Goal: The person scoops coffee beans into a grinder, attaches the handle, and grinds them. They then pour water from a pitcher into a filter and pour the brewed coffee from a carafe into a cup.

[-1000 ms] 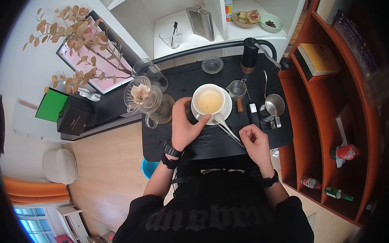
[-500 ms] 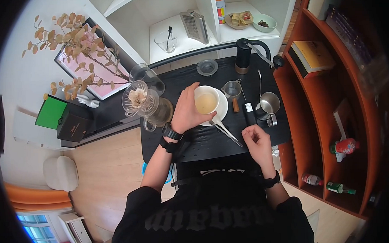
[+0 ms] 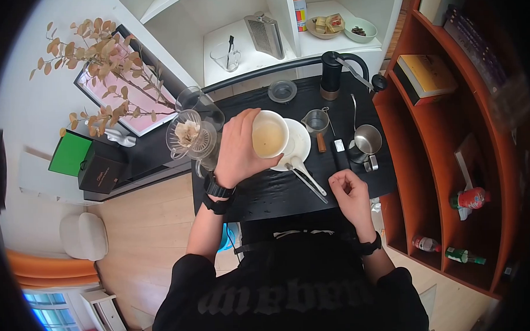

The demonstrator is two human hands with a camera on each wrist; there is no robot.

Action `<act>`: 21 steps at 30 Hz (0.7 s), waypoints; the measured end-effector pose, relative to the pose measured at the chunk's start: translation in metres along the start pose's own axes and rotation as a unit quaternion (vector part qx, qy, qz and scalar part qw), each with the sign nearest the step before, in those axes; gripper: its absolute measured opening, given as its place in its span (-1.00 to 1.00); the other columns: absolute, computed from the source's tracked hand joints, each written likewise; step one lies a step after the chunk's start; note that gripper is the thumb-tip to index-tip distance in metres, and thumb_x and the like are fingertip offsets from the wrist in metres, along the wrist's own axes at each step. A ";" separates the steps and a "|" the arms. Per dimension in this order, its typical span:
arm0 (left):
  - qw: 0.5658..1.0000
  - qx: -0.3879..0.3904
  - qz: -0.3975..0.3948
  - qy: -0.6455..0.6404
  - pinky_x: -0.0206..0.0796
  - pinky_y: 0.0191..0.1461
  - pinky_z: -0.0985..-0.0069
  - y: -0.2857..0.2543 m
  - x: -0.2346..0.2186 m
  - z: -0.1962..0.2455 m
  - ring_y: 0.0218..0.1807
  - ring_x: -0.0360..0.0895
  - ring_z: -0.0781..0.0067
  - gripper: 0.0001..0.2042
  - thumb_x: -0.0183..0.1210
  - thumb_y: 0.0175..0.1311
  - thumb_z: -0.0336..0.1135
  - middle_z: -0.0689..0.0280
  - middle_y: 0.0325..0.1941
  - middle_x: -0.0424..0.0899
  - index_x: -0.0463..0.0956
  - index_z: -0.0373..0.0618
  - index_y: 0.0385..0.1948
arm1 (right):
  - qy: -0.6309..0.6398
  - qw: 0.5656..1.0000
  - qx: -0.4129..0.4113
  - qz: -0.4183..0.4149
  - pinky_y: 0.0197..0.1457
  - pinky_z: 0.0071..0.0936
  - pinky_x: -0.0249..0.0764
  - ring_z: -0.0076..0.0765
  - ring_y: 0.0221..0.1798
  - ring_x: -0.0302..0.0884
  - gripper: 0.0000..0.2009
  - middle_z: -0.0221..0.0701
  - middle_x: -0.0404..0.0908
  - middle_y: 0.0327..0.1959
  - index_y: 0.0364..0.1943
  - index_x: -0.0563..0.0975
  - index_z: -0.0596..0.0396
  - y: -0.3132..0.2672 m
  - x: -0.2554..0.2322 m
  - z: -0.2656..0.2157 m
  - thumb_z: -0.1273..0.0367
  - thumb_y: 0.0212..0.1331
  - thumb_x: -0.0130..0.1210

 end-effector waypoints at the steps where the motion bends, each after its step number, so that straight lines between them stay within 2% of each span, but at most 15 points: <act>1: 1.000 -0.025 -0.016 0.005 0.32 0.17 0.19 0.000 -0.002 -0.002 0.12 0.46 -0.03 -0.05 0.55 -0.31 -0.09 0.00 0.14 0.48 0.27 -0.28 0.24 | -0.001 1.000 0.000 -0.001 -0.47 -0.76 0.13 -0.88 -0.52 0.24 -0.92 -0.69 0.46 -0.58 -0.35 0.57 0.17 0.000 0.000 0.000 0.46 0.29 0.17; 3: 0.996 -0.075 -0.048 0.015 0.33 0.16 0.20 -0.001 -0.005 -0.005 0.09 0.48 -0.03 -0.04 0.55 -0.31 -0.07 0.02 0.10 0.51 0.27 -0.27 0.24 | 0.002 1.000 0.003 0.000 -0.47 -0.76 0.13 -0.88 -0.52 0.24 -0.92 -0.69 0.46 -0.58 -0.35 0.57 0.17 0.000 0.000 0.000 0.46 0.30 0.17; 6: 0.990 -0.099 -0.097 0.020 0.36 0.14 0.21 -0.003 -0.010 -0.007 0.05 0.52 -0.04 -0.02 0.54 -0.30 -0.04 0.03 0.03 0.55 0.24 -0.28 0.26 | 0.003 1.000 0.003 0.001 -0.48 -0.76 0.12 -0.88 -0.52 0.23 -0.91 -0.70 0.45 -0.58 -0.35 0.57 0.16 0.001 0.000 0.001 0.46 0.30 0.17; 9: 0.978 -0.147 -0.136 -0.058 0.38 0.17 0.23 -0.008 -0.011 -0.012 0.07 0.54 0.00 0.01 0.55 -0.30 -0.04 0.05 -0.01 0.57 0.21 -0.31 0.27 | 0.002 1.000 0.003 -0.001 -0.48 -0.76 0.12 -0.88 -0.52 0.23 -0.91 -0.71 0.44 -0.59 -0.35 0.57 0.16 0.001 0.000 0.002 0.45 0.31 0.17; 12: 0.958 -0.208 -0.112 -0.161 0.37 0.23 0.24 -0.013 -0.012 -0.013 0.11 0.54 0.04 0.01 0.56 -0.30 -0.08 0.07 0.01 0.57 0.20 -0.32 0.28 | 0.003 1.000 0.004 -0.004 -0.47 -0.76 0.12 -0.88 -0.52 0.22 -0.91 -0.71 0.44 -0.58 -0.35 0.56 0.16 0.001 0.000 0.003 0.45 0.31 0.17; 15: 0.975 -0.160 -0.038 -0.150 0.34 0.28 0.25 -0.013 -0.014 -0.007 0.17 0.51 0.07 0.00 0.57 -0.31 -0.12 0.07 0.08 0.53 0.20 -0.31 0.28 | 0.004 1.000 0.003 -0.006 -0.47 -0.76 0.13 -0.88 -0.51 0.23 -0.91 -0.71 0.44 -0.58 -0.35 0.56 0.15 0.001 0.001 0.002 0.46 0.31 0.17; 18: 0.988 -0.116 -0.015 -0.097 0.32 0.30 0.24 -0.007 -0.015 0.000 0.21 0.46 0.05 -0.01 0.57 -0.30 -0.14 0.03 0.16 0.48 0.21 -0.30 0.27 | 0.005 1.000 0.003 -0.007 -0.46 -0.77 0.14 -0.88 -0.51 0.23 -0.91 -0.71 0.44 -0.57 -0.35 0.56 0.15 0.001 0.001 0.001 0.46 0.31 0.17; 21: 0.990 -0.098 -0.019 -0.098 0.30 0.31 0.23 -0.003 -0.007 -0.004 0.24 0.43 0.01 -0.01 0.57 -0.30 -0.14 0.00 0.20 0.45 0.22 -0.29 0.28 | 0.007 1.000 0.005 -0.007 -0.45 -0.77 0.14 -0.89 -0.50 0.24 -0.92 -0.71 0.44 -0.57 -0.35 0.56 0.15 0.001 0.000 0.000 0.46 0.31 0.16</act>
Point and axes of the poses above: each hand's wrist, its own y-axis towards the middle knuckle, its own x-axis out of the palm, z = x × y, the point moved 6 cm from there along y, towards the middle knuckle
